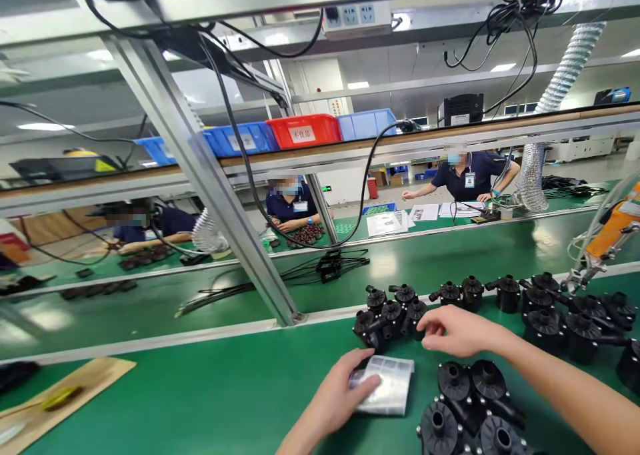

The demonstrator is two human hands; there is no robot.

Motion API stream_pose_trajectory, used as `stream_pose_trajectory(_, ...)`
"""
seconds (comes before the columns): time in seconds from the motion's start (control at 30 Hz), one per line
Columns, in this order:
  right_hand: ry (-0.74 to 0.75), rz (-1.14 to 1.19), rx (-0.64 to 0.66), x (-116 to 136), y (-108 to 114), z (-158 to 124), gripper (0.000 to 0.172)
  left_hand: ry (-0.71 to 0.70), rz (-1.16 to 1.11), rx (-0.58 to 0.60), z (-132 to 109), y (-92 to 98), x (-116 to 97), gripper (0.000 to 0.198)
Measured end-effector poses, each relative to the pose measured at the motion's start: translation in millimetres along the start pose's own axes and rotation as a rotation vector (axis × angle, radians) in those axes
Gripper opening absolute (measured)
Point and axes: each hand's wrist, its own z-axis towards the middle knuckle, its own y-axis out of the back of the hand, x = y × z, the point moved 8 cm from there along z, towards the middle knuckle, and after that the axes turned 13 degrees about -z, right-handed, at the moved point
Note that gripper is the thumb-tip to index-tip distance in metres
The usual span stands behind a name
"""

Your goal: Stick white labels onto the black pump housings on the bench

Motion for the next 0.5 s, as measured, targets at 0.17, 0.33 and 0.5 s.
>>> stream_pose_trajectory(0.17,0.058,-0.089,0.078,27,-40,32,0.03,0.004,-0.134,0.008,-12,-5.4,12,0.063)
stream_pose_trajectory(0.33,0.116,-0.229,0.074,42,-47,39,0.041,-0.114,-0.324,-0.087,-9,-0.1,1,0.054)
stream_pose_trajectory(0.5,0.162,-0.283,0.015,64,-45,51,0.026,-0.175,-0.48,-0.218,-12,7.0,-1,0.056)
